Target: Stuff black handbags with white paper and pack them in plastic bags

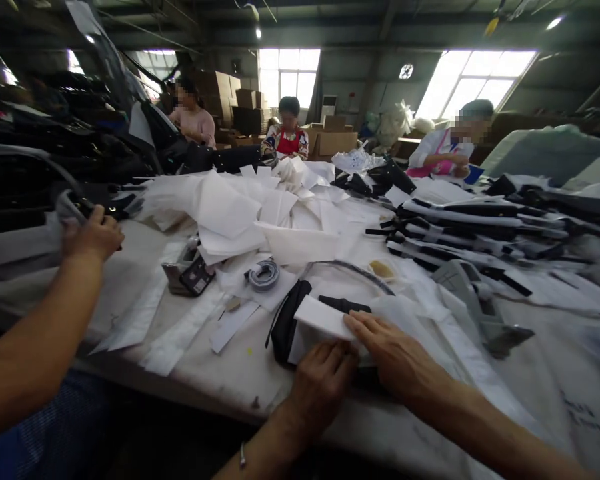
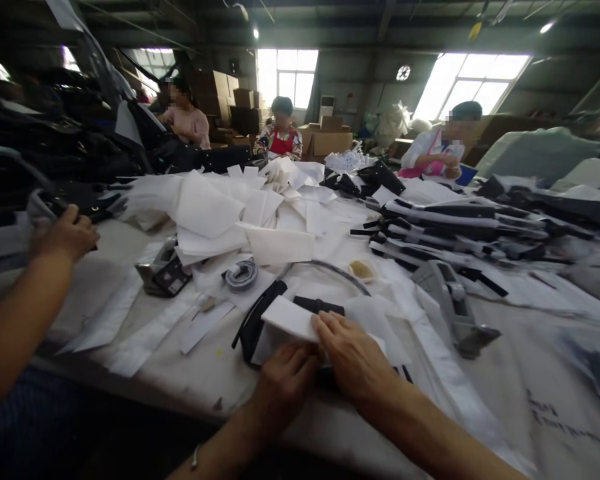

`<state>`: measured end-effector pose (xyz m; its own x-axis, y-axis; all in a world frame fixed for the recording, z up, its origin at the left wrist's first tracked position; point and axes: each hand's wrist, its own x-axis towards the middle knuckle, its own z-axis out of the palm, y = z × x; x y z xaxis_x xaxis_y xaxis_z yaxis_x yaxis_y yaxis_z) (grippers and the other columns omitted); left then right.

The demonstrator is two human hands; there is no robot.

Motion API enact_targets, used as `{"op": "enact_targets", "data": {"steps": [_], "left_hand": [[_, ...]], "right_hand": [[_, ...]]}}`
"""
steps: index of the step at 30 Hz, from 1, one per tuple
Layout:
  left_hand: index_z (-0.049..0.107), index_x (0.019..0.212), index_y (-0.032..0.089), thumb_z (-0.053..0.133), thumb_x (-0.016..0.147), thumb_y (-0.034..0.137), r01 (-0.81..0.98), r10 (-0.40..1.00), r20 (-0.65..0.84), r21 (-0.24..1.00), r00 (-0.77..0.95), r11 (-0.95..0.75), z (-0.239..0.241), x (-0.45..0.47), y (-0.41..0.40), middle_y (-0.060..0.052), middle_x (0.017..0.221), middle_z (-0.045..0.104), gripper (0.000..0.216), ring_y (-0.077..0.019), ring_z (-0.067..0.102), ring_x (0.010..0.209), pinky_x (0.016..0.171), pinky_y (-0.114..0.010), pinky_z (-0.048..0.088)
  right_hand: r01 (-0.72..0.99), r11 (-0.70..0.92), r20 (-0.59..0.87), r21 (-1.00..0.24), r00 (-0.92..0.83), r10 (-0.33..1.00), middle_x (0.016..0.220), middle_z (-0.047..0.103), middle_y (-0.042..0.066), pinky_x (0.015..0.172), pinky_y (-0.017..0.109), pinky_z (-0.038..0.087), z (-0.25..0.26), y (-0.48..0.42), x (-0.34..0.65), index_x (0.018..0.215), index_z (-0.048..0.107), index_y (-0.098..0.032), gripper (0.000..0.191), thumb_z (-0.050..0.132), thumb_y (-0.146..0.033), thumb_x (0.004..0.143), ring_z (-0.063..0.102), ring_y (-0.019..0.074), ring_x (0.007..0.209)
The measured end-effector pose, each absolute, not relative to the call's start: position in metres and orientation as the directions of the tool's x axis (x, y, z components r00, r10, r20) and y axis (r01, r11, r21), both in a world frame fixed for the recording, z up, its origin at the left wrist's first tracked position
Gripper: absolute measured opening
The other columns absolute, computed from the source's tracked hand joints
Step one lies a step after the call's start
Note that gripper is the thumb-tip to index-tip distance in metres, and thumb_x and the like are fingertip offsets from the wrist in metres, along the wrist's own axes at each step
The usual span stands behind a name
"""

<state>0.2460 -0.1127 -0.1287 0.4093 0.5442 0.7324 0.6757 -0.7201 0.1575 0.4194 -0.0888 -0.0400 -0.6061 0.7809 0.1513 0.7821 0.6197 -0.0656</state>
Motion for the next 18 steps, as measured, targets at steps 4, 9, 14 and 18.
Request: {"op": "enact_targets", "data": {"steps": [4, 9, 14, 18], "left_hand": [[0.064, 0.114, 0.016, 0.044, 0.099, 0.018, 0.668, 0.554, 0.733, 0.185, 0.396, -0.721, -0.128, 0.246, -0.117, -0.009, 0.095, 0.071, 0.025, -0.0203, 0.068, 0.086, 0.08, -0.033, 0.058], [0.065, 0.1, 0.016, 0.046, 0.099, 0.028, 0.622, 0.548, 0.768, 0.259, 0.331, -0.739, -0.125, 0.241, -0.122, -0.009, 0.092, 0.069, 0.022, -0.0223, 0.066, 0.086, 0.08, -0.036, 0.058], [0.066, 0.098, 0.016, 0.043, 0.094, 0.013, 0.706, 0.631, 0.734, 0.308, 0.25, -0.637, -0.107, 0.242, -0.12, -0.008, 0.09, 0.07, 0.024, -0.0227, 0.066, 0.089, 0.093, -0.043, 0.055], [0.071, 0.098, 0.018, 0.054, 0.088, 0.017, 0.854, 0.739, 0.628, 0.22, 0.245, -0.471, -0.085, 0.231, -0.11, -0.009, 0.097, 0.072, 0.02, -0.0299, 0.064, 0.105, 0.111, -0.061, 0.038]], "right_hand": [[0.744, 0.665, 0.244, -0.071, -0.633, 0.735, 0.133, 0.063, 0.017, 0.102, 0.052, 0.051, -0.06, -0.1, 0.427, 0.133, 0.058, -0.014, 0.055, 0.04, 0.0, 0.083, 0.06, 0.0297, 0.122], [0.702, 0.683, 0.208, -0.202, -0.65, 0.731, 0.144, 0.055, 0.013, 0.11, 0.051, 0.044, -0.066, -0.103, 0.437, 0.144, 0.049, -0.02, 0.058, 0.042, -0.006, 0.088, 0.053, 0.0254, 0.132], [0.742, 0.618, 0.105, -0.259, -0.615, 0.782, 0.15, 0.048, 0.013, 0.113, 0.056, 0.037, -0.064, -0.107, 0.437, 0.149, 0.043, -0.023, 0.059, 0.057, -0.023, 0.091, 0.046, 0.029, 0.138], [0.766, 0.567, 0.039, -0.303, -0.585, 0.81, 0.151, 0.046, 0.013, 0.114, 0.056, 0.035, -0.056, -0.109, 0.437, 0.149, 0.043, -0.024, 0.056, 0.056, -0.03, 0.094, 0.044, 0.0291, 0.139]]}}
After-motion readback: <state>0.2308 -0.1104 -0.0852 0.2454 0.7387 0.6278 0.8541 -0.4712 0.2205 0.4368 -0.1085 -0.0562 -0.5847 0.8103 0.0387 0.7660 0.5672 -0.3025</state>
